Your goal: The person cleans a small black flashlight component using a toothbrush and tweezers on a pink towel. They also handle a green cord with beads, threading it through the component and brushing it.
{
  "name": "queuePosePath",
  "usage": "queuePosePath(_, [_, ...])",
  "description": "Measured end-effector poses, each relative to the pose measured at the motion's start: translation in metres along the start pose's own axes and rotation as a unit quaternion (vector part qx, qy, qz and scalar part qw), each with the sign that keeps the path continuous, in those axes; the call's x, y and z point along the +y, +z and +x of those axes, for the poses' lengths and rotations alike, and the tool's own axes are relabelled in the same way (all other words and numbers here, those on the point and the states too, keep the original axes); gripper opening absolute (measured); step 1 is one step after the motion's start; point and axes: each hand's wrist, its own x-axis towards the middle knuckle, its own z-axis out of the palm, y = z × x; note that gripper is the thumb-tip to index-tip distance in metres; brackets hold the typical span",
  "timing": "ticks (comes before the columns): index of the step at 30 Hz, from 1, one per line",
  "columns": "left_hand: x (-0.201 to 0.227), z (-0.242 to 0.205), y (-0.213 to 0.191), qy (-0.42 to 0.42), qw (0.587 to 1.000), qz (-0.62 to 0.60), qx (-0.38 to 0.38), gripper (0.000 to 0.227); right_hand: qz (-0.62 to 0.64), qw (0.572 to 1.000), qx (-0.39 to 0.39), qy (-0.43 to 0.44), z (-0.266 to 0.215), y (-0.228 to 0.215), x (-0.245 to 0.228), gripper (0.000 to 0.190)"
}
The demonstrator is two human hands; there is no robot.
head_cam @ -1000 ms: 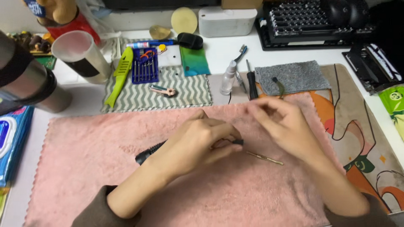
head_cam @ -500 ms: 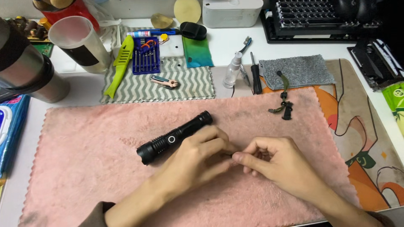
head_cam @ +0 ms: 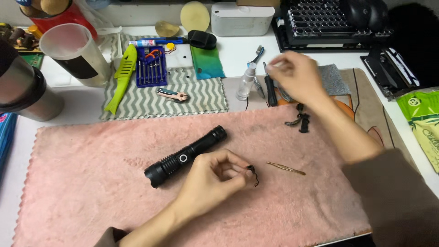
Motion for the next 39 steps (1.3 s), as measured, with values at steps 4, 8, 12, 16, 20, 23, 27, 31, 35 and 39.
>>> queuePosePath(4, [-0.011,0.005,-0.006,0.037,0.997,-0.063,0.025,0.011,-0.046,0.997,-0.033,-0.047,0.033,0.028,-0.001,0.025])
queuePosePath(8, [-0.005,0.004,-0.010,0.064,0.993,-0.101,0.014,0.024,-0.093,0.993,-0.072,-0.029,0.047,0.040,-0.006,0.041])
queuePosePath(12, [-0.012,0.007,-0.013,0.069,0.995,-0.069,-0.020,0.020,-0.029,0.996,0.010,-0.085,0.061,0.038,0.027,0.044])
queuePosePath(16, [-0.015,0.006,-0.015,0.059,0.995,-0.068,-0.033,0.024,0.061,0.988,0.075,-0.119,0.025,0.003,0.028,0.027])
queuePosePath(20, [-0.003,-0.001,-0.012,0.064,0.994,-0.076,-0.055,0.021,0.349,0.929,0.111,0.058,-0.054,-0.051,0.051,0.013])
queuePosePath(23, [-0.002,-0.006,-0.010,0.089,0.990,-0.079,-0.071,0.027,0.464,0.885,0.037,0.000,-0.125,-0.069,0.102,0.023])
queuePosePath(27, [-0.003,-0.009,-0.009,0.138,0.986,-0.053,-0.081,0.041,0.644,0.764,0.042,-0.009,-0.191,-0.049,0.101,0.012])
queuePosePath(31, [0.001,-0.009,-0.008,0.199,0.977,0.035,-0.062,0.021,0.540,0.840,0.053,-0.003,-0.217,-0.025,0.042,0.022])
queuePosePath(35, [0.000,-0.009,-0.009,0.218,0.972,0.054,-0.068,0.022,0.386,0.908,0.144,0.077,-0.235,-0.015,0.009,0.029])
queuePosePath(39, [-0.001,-0.010,-0.009,0.197,0.977,0.029,-0.073,0.028,0.310,0.941,0.130,0.041,-0.241,-0.010,-0.004,0.034])
